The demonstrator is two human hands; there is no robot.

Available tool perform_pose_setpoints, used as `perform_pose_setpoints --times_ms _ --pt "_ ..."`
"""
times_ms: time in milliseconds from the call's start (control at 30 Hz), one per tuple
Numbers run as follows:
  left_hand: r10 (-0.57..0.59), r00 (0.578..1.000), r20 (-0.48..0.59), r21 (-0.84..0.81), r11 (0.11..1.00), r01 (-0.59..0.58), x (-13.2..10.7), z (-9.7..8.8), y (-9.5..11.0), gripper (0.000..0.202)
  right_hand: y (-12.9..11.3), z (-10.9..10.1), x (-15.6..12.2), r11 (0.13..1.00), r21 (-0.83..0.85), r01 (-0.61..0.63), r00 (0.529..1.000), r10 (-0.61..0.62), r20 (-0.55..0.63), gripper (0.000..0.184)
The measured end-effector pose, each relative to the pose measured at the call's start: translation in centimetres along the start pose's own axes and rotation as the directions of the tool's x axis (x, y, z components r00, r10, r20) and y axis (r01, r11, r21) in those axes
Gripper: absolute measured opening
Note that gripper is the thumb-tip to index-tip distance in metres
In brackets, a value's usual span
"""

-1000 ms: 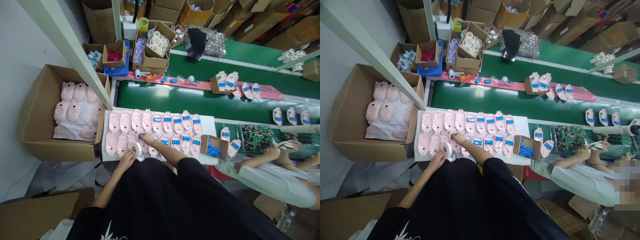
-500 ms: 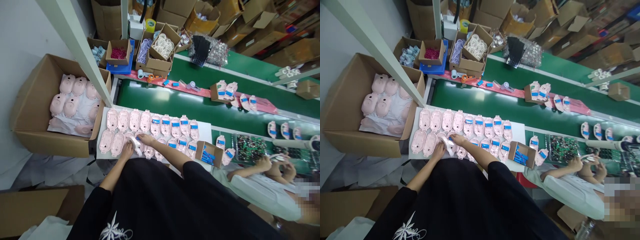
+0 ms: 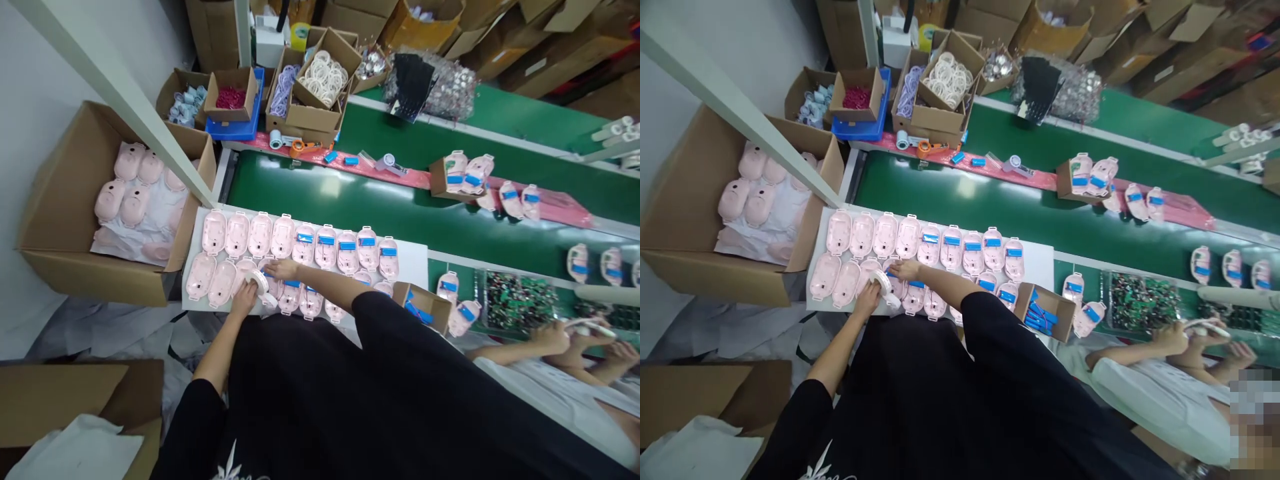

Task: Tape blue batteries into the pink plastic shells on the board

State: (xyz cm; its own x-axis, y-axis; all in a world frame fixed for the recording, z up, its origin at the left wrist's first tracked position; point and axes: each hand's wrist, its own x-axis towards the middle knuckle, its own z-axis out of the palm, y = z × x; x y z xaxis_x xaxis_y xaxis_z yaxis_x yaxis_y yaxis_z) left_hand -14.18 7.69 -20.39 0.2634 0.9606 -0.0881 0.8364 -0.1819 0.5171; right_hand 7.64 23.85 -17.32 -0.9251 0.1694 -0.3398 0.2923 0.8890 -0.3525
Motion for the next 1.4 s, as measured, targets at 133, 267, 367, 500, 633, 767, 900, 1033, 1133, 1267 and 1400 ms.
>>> perform_pose_setpoints --times_ms 133,267,367,500,633,767,900,1033,1133,1267,1400 --pt "-0.018 1.000 0.005 -0.002 1.000 0.018 -0.3 0.9 -0.3 0.040 0.1 2.1 -0.5 1.000 0.021 -0.014 0.995 0.016 -0.103 0.056" --pt "-0.038 0.999 0.010 -0.006 0.999 0.038 -0.8 2.0 -0.8 0.037 -0.1 3.2 0.1 0.998 0.056 -0.018 0.983 0.028 -0.181 0.051" --pt "-0.051 0.999 -0.001 -0.007 0.999 0.051 -1.1 2.5 -1.1 0.036 -0.8 3.6 0.4 0.995 0.099 -0.020 0.964 0.046 -0.262 0.051" --pt "-0.075 0.996 -0.047 -0.030 0.997 0.073 -0.7 2.4 -1.2 0.035 -2.4 3.9 -0.1 0.975 0.177 -0.137 0.923 0.191 -0.335 0.057" --pt "-0.059 0.997 -0.046 -0.090 0.994 0.055 0.2 0.1 0.1 0.034 -3.1 2.0 -1.0 0.934 0.301 -0.193 0.915 0.282 -0.288 0.055" --pt "-0.095 0.953 -0.287 -0.097 0.993 0.070 0.0 -5.0 2.6 0.042 -6.0 -2.6 -3.7 0.726 0.628 -0.280 0.802 0.537 -0.264 0.050" --pt "0.049 0.905 -0.422 -0.048 0.996 -0.077 -0.6 -10.4 5.3 0.034 -13.7 -5.8 -6.4 0.216 0.976 -0.039 0.751 0.650 -0.114 0.064" --pt "0.267 0.876 -0.403 -0.004 0.956 -0.293 1.7 -13.4 6.9 0.036 -20.6 -6.5 -7.6 -0.075 0.978 0.192 0.699 0.710 -0.083 0.061" --pt "0.246 0.877 -0.412 -0.050 0.955 -0.291 5.0 -14.1 8.1 0.040 -23.0 -5.3 -9.3 -0.001 0.988 0.154 0.544 0.835 -0.084 0.051" --pt "0.226 0.892 -0.392 -0.131 0.946 -0.297 7.7 -13.6 12.3 0.042 -21.5 -0.3 -15.7 0.196 0.979 -0.056 0.577 0.807 -0.128 0.035" --pt "0.331 0.827 -0.454 -0.151 0.886 -0.438 5.6 -13.5 18.1 0.039 -14.9 6.2 -29.6 -0.025 0.945 -0.325 0.069 0.996 0.050 0.036"
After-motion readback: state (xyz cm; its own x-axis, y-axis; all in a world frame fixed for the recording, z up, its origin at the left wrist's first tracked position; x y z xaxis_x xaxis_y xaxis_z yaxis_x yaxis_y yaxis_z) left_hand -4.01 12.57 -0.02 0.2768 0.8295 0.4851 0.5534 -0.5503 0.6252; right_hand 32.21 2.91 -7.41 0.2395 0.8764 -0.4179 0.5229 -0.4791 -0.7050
